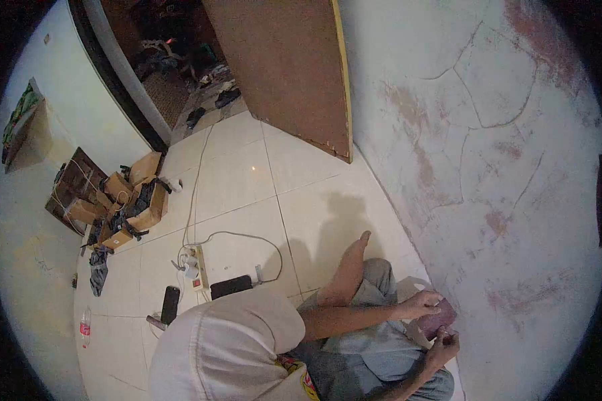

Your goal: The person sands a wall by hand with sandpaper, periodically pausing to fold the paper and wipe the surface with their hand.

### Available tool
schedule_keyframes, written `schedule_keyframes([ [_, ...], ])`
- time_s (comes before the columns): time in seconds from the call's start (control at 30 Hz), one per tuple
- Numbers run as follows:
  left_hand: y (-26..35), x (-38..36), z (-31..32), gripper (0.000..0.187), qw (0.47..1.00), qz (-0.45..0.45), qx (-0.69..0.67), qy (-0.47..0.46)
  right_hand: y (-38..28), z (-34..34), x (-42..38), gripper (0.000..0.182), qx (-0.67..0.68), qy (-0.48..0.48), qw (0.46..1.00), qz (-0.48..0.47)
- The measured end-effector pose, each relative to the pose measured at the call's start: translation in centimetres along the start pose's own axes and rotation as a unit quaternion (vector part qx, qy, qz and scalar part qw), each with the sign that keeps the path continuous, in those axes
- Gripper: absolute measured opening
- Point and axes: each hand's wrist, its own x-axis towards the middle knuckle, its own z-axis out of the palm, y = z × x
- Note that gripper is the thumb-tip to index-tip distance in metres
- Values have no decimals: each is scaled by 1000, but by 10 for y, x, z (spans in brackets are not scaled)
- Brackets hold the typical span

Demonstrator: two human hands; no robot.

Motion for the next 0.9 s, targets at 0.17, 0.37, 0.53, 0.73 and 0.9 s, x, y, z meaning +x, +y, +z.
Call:
schedule_keyframes([
  [0.17, 32, -17, -3, 57, 999, 25, 9, 18, -20, -6, 0, 17, -37, -44, 998, 41],
  [0.37, 31, -16, -1, 54, 997, -11, -78, 12, -12, -5, -1, 21, 60, -45, 995, 64],
  [0.53, 5, -2, 8, 51, 996, 32, -32, 71, -10, -9, -1, 22, 103, -67, 988, 95],
  [0.73, 26, -12, 0, 60, 995, -65, -69, 16, 8, -6, -11, 26, 56, 0, 992, 113],
  [0.9, 35, -16, 2, 54, 993, -55, -91, -50, -25, -9, -5, 23, 138, 22, 982, 129],
])
